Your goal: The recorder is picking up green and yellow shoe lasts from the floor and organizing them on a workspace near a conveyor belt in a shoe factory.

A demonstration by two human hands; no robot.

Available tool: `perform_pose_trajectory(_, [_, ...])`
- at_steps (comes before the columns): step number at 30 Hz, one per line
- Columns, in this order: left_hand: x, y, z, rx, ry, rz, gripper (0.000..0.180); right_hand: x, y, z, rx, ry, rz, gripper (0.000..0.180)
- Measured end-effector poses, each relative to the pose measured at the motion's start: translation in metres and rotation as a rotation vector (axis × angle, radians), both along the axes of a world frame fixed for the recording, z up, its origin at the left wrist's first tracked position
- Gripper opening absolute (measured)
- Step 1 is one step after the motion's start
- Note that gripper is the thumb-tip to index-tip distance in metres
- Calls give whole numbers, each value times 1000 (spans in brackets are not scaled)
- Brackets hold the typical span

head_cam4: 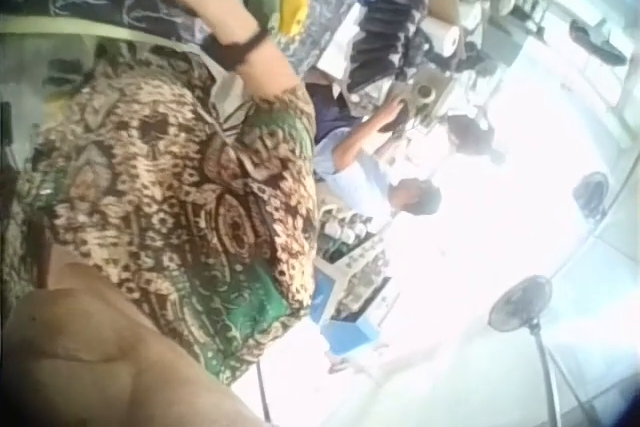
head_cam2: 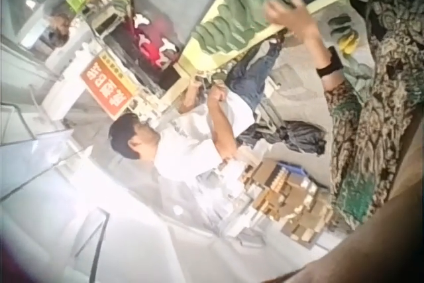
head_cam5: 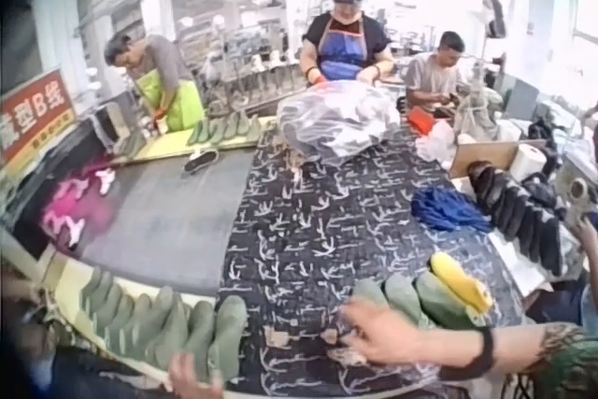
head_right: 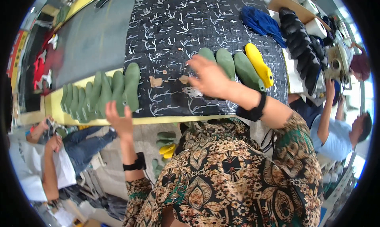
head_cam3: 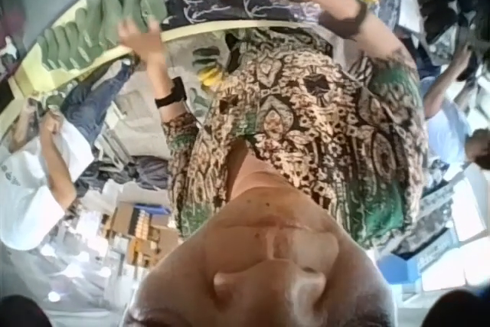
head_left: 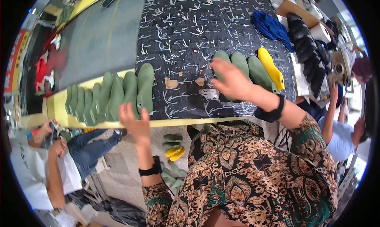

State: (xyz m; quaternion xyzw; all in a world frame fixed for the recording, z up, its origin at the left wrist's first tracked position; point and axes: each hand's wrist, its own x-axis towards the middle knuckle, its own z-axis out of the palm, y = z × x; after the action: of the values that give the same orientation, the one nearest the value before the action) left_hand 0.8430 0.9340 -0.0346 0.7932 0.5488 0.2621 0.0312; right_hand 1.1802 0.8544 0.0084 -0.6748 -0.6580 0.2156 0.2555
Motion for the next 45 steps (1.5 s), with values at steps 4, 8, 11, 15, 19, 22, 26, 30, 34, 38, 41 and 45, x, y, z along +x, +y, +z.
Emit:
perform_pose_trajectory(4, [111,-86,-7,-324,-181,-219,57,81,-64,1,-2,-276,-26,53])
perform_pose_trajectory(8, [220,-137,-12,-491,-231,-341,86,69,-99,-40,-237,-9,32,72])
perform_pose_trajectory(11, [261,-136,-32,-522,-252,-258,102,64,-90,-48,-214,21,63,78])
perform_pose_trajectory(15, [260,-116,-32,-568,-334,-186,99,81,-63,-57,-400,655,-174,81])
perform_pose_trajectory(19, [244,-107,-38,-435,-408,-169,91,62,-59,-79,-391,493,-99,82])
perform_pose_trajectory(22, [205,-91,-41,-392,-494,-96,90,28,-50,-84,-396,233,37,84])
perform_pose_trajectory(26, [159,-66,-30,-443,-397,-231,94,12,-12,-96,-347,174,210,79])
perform_pose_trajectory(30, [125,-85,-22,-278,-393,-108,92,-7,26,-77,-390,-37,372,71])
perform_pose_trajectory(34, [26,-193,-40,-191,-756,106,80,-31,2,-53,-6,-372,508,43])
perform_pose_trajectory(38, [-57,-384,-121,-515,-649,702,74,-123,-59,-39,58,-194,741,38])
perform_pose_trajectory(41, [-98,-506,-140,-787,-659,982,75,-209,-105,-73,-71,-172,1038,38])
perform_pose_trajectory(45, [-130,-583,-141,-923,-673,1118,73,-294,-132,-146,-458,-119,1346,33])
